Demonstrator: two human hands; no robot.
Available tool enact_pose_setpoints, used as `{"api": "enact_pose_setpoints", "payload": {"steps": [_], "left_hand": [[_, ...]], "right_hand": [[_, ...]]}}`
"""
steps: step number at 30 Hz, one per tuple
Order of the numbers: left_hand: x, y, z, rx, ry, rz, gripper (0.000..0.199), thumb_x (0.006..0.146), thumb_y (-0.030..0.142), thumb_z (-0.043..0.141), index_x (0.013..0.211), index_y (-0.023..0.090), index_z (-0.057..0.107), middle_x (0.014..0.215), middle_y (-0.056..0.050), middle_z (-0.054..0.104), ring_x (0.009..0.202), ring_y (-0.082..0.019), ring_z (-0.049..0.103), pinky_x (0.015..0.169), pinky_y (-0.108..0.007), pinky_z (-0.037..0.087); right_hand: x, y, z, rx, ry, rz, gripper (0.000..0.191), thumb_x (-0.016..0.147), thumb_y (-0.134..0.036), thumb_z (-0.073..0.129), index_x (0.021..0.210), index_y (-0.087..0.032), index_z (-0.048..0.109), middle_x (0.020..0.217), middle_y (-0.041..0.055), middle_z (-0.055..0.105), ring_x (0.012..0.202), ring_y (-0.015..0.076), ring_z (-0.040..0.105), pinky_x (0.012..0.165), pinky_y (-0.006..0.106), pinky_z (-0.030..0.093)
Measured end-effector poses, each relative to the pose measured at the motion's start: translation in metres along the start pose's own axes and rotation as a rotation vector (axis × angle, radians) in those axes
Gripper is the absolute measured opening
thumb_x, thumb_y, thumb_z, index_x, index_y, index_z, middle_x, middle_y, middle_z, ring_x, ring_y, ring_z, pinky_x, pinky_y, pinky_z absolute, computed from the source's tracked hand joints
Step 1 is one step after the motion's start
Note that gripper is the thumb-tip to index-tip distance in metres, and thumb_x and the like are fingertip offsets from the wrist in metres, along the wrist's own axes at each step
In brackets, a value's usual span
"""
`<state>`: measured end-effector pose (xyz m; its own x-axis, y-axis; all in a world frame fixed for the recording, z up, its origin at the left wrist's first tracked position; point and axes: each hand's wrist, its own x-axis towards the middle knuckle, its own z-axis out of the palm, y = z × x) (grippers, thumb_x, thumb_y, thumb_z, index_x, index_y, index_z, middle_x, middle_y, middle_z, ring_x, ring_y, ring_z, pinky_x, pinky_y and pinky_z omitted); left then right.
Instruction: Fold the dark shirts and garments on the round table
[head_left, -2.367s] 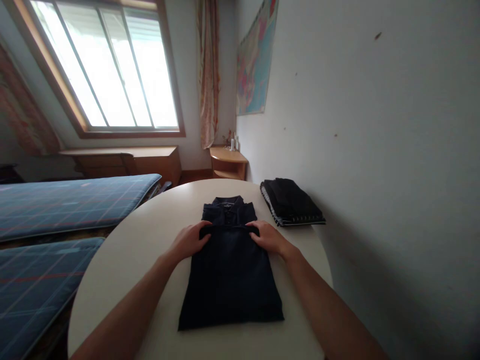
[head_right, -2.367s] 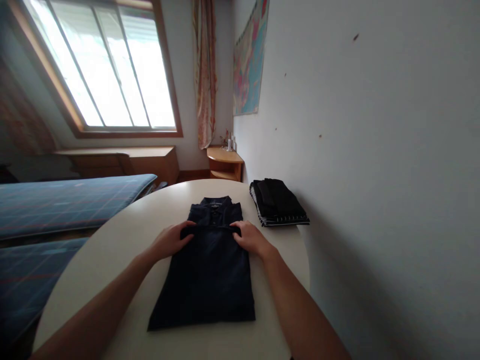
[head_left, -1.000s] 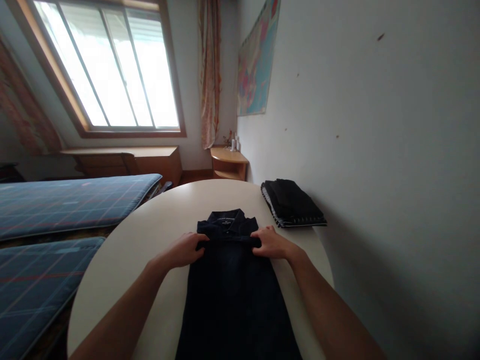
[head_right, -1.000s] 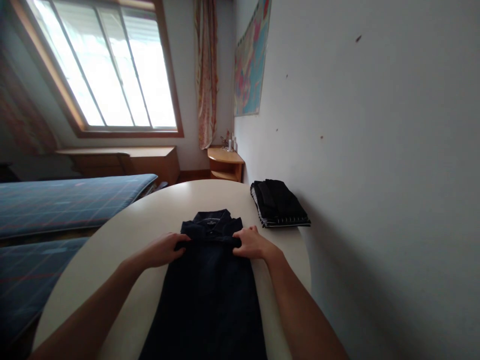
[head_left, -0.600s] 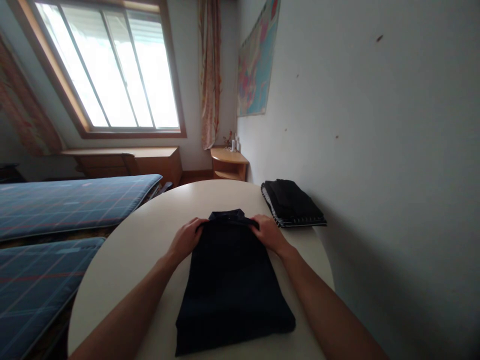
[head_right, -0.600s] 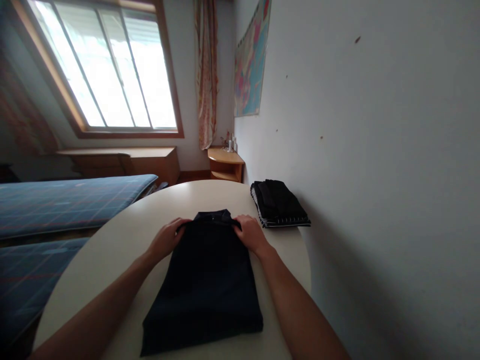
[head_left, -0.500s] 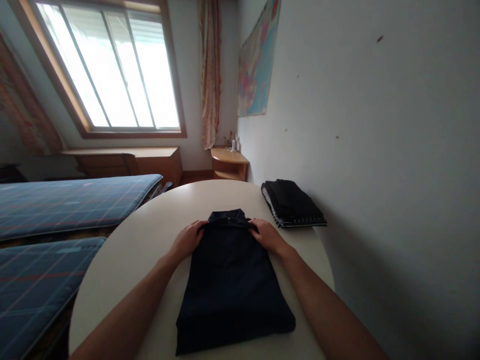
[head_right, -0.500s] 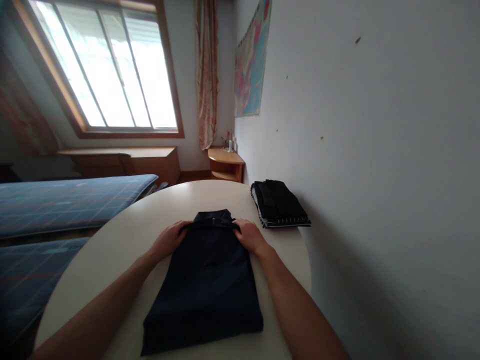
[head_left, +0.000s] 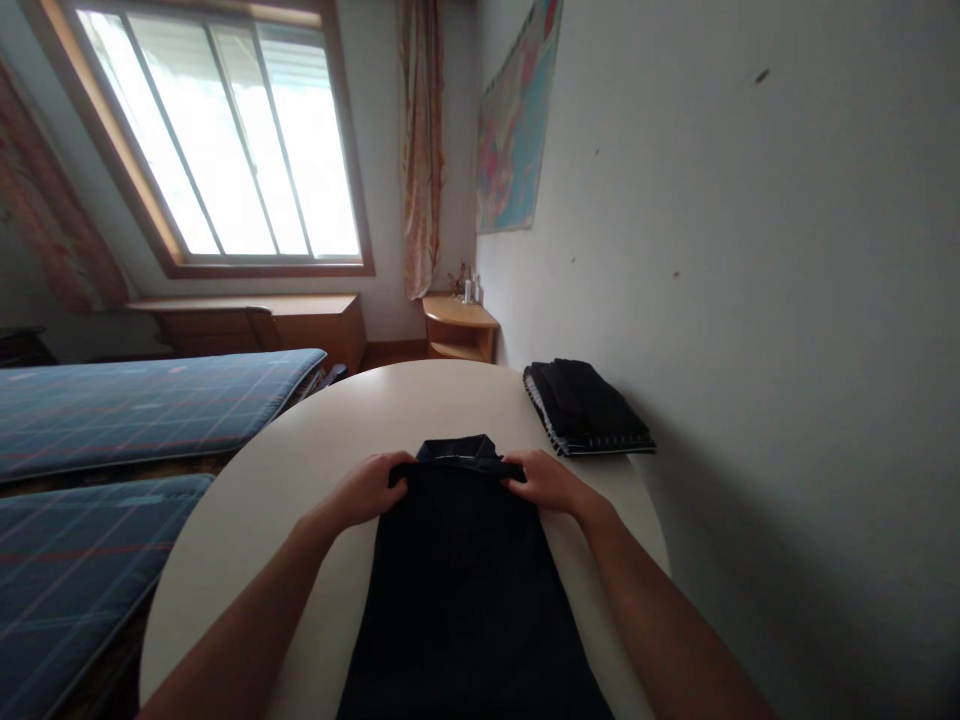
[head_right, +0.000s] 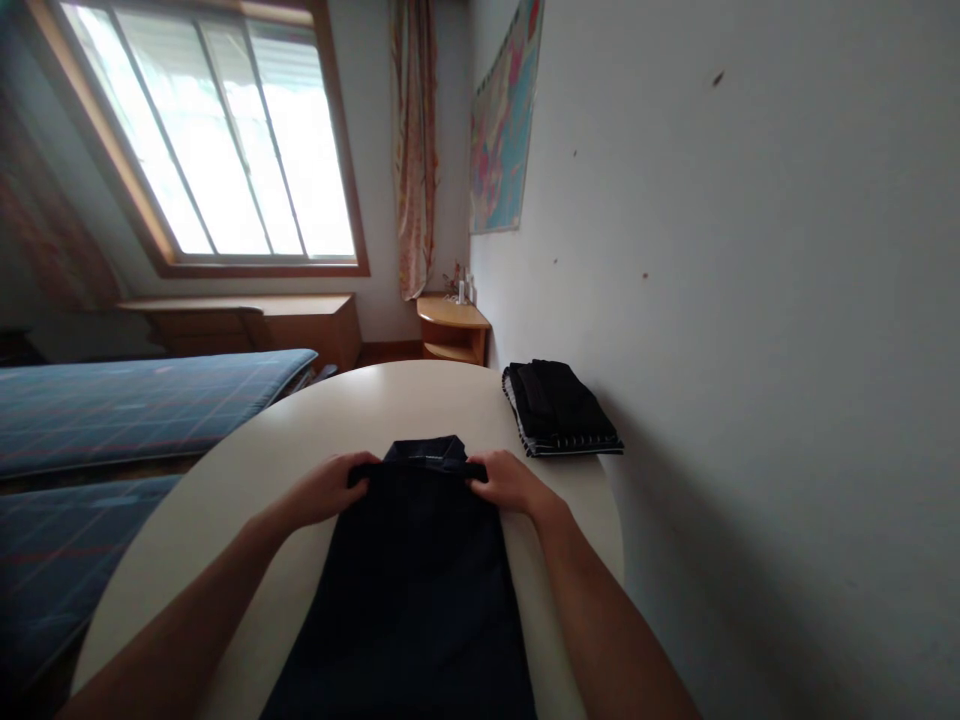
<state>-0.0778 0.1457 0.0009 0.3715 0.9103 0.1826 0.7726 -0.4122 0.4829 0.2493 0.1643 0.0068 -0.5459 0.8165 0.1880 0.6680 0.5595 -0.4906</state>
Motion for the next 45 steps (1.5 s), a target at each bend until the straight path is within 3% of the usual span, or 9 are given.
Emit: {"api": "enact_pose_setpoints", "payload": {"steps": [7, 12, 18, 30, 35, 37, 39, 42, 45], "left_hand": [[0.019, -0.01, 0.012, -0.064, 0.427, -0.091, 0.027, 0.089, 0.031, 0.048, 0.111, 0.023, 0.06, 0.1, -0.004, 0.072, 0.087, -0.021, 0.067, 0.084, -0.033, 0.051], [0.027, -0.024, 0.03, -0.072, 0.319, -0.168, 0.029, 0.089, 0.027, 0.049, 0.115, 0.023, 0.06, 0.105, -0.005, 0.073, 0.094, -0.021, 0.068, 0.089, -0.035, 0.051], [0.033, -0.026, 0.035, -0.192, 0.45, -0.172, 0.029, 0.088, 0.032, 0.051, 0.115, 0.022, 0.059, 0.109, -0.005, 0.07, 0.092, -0.022, 0.067, 0.089, -0.036, 0.051], [0.032, -0.03, 0.045, -0.194, 0.347, -0.243, 0.046, 0.087, 0.023, 0.054, 0.133, 0.02, 0.046, 0.123, -0.008, 0.064, 0.08, -0.017, 0.066, 0.088, -0.038, 0.053], [0.023, -0.011, 0.041, 0.047, 0.436, -0.149, 0.044, 0.088, 0.026, 0.053, 0.131, 0.018, 0.051, 0.14, -0.013, 0.05, 0.12, -0.027, 0.057, 0.104, -0.046, 0.045], [0.016, 0.007, 0.041, 0.172, 0.446, -0.057, 0.044, 0.09, 0.028, 0.051, 0.133, 0.02, 0.051, 0.149, -0.013, 0.042, 0.134, -0.03, 0.044, 0.111, -0.049, 0.038], [0.01, 0.023, 0.045, 0.227, 0.362, 0.007, 0.044, 0.094, 0.032, 0.048, 0.137, 0.022, 0.05, 0.154, -0.009, 0.038, 0.141, -0.029, 0.036, 0.114, -0.047, 0.034], [0.006, 0.036, 0.057, 0.274, 0.179, -0.073, 0.053, 0.097, 0.044, 0.043, 0.145, 0.022, 0.044, 0.158, -0.011, 0.032, 0.146, -0.033, 0.026, 0.116, -0.049, 0.029], [0.007, 0.033, 0.066, 0.306, 0.042, -0.169, 0.062, 0.097, 0.053, 0.039, 0.15, 0.021, 0.038, 0.16, -0.013, 0.025, 0.148, -0.037, 0.018, 0.116, -0.052, 0.026]], "right_hand": [[0.02, 0.013, 0.008, 0.129, 0.453, 0.028, 0.023, 0.09, -0.03, 0.056, 0.11, -0.021, 0.063, 0.101, 0.0045, 0.071, 0.09, 0.0192, 0.065, 0.086, 0.033, 0.048], [0.029, 0.026, 0.026, 0.174, 0.351, 0.103, 0.03, 0.087, -0.026, 0.058, 0.117, -0.023, 0.06, 0.103, 0.0048, 0.071, 0.093, 0.0193, 0.066, 0.088, 0.033, 0.049], [0.034, 0.036, 0.03, 0.282, 0.515, 0.156, 0.033, 0.089, -0.035, 0.056, 0.12, -0.023, 0.06, 0.097, 0.004, 0.07, 0.082, 0.0176, 0.066, 0.078, 0.031, 0.051], [0.039, 0.049, 0.037, 0.264, 0.485, 0.258, 0.034, 0.09, -0.034, 0.052, 0.12, -0.02, 0.059, 0.088, 0.0029, 0.07, 0.08, 0.0174, 0.067, 0.081, 0.032, 0.051], [0.034, 0.03, 0.027, -0.035, 0.572, 0.102, 0.03, 0.091, -0.028, 0.05, 0.116, -0.018, 0.064, 0.119, 0.0099, 0.066, 0.111, 0.0217, 0.059, 0.104, 0.039, 0.041], [0.029, 0.013, 0.025, -0.085, 0.507, -0.016, 0.032, 0.094, -0.032, 0.048, 0.119, -0.02, 0.064, 0.125, 0.0096, 0.064, 0.121, 0.0221, 0.054, 0.109, 0.04, 0.036], [0.026, -0.003, 0.029, -0.098, 0.326, -0.099, 0.041, 0.095, -0.041, 0.048, 0.131, -0.024, 0.059, 0.136, 0.0083, 0.059, 0.13, 0.0223, 0.048, 0.113, 0.042, 0.031], [0.024, -0.018, 0.041, -0.14, 0.039, -0.101, 0.059, 0.095, -0.055, 0.046, 0.147, -0.028, 0.043, 0.153, 0.0065, 0.042, 0.144, 0.0249, 0.03, 0.119, 0.049, 0.016], [0.025, -0.022, 0.051, -0.176, -0.093, -0.032, 0.066, 0.095, -0.063, 0.039, 0.151, -0.028, 0.037, 0.158, 0.006, 0.032, 0.148, 0.0255, 0.02, 0.12, 0.051, 0.008]]}}
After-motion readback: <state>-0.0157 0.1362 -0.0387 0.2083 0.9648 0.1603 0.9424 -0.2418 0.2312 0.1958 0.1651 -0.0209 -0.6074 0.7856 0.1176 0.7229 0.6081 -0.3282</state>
